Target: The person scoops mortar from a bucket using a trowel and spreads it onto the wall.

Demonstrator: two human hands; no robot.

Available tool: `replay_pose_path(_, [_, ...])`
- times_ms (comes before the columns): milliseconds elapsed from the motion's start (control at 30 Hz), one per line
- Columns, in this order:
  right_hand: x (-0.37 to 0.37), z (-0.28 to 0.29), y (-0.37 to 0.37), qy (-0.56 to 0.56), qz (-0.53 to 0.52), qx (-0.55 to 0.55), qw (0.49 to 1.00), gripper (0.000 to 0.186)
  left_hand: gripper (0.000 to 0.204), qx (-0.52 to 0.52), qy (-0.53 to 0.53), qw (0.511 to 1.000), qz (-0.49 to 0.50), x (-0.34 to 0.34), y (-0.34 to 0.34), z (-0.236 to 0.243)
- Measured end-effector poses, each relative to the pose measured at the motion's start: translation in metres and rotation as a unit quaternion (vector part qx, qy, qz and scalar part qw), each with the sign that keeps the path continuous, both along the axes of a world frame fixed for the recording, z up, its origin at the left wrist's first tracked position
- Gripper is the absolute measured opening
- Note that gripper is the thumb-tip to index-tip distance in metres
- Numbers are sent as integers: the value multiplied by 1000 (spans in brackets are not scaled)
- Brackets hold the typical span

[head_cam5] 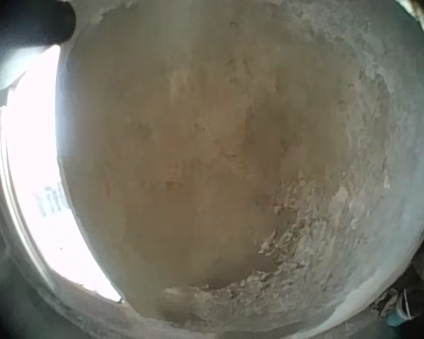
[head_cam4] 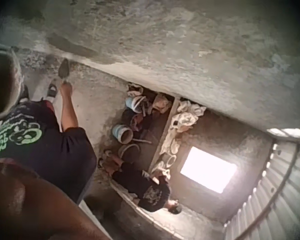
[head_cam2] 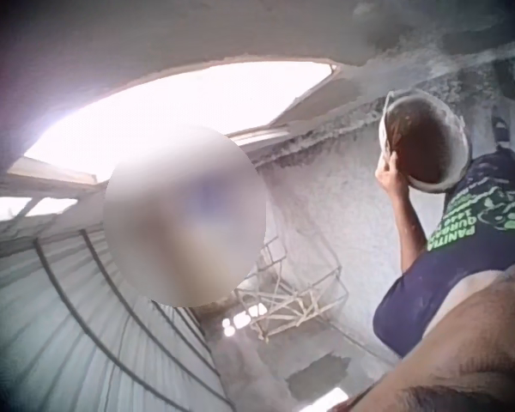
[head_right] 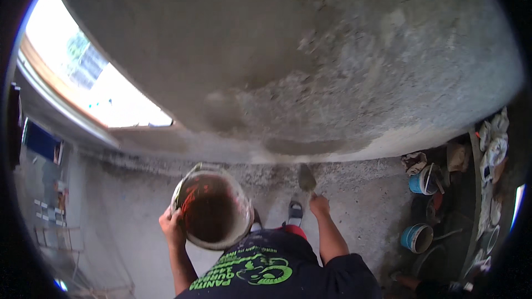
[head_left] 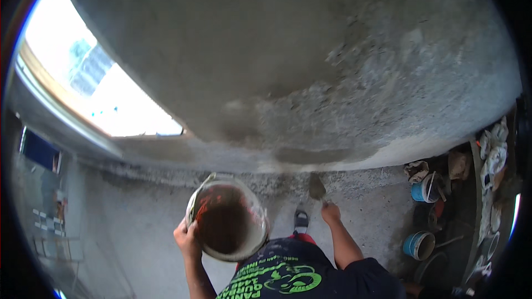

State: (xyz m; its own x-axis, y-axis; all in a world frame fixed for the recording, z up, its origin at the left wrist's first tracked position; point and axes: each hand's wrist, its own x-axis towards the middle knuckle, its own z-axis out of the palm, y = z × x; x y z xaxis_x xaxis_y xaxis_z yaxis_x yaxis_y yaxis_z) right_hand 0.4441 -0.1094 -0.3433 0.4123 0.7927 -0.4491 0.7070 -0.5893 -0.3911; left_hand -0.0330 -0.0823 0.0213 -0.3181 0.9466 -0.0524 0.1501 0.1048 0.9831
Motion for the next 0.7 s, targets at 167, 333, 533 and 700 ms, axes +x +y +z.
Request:
replay_pose_path(167, [34, -75, -159, 166, -190, 17, 968, 78, 37, 2, 139, 990, -37, 26, 32, 15])
replay_pose_path(333, [52, 111, -97, 413, -164, 128, 887, 72, 25, 29, 13, 998, -47, 50, 35, 6])
replay_pose_path(533, [50, 337, 6, 283, 160, 121, 938, 51, 24, 103, -26, 984, -140, 66, 47, 5])
replay_pose_path(700, [-45, 414, 44, 153, 300, 146, 930, 43, 27, 155, -2, 968, -197, 71, 56, 9])
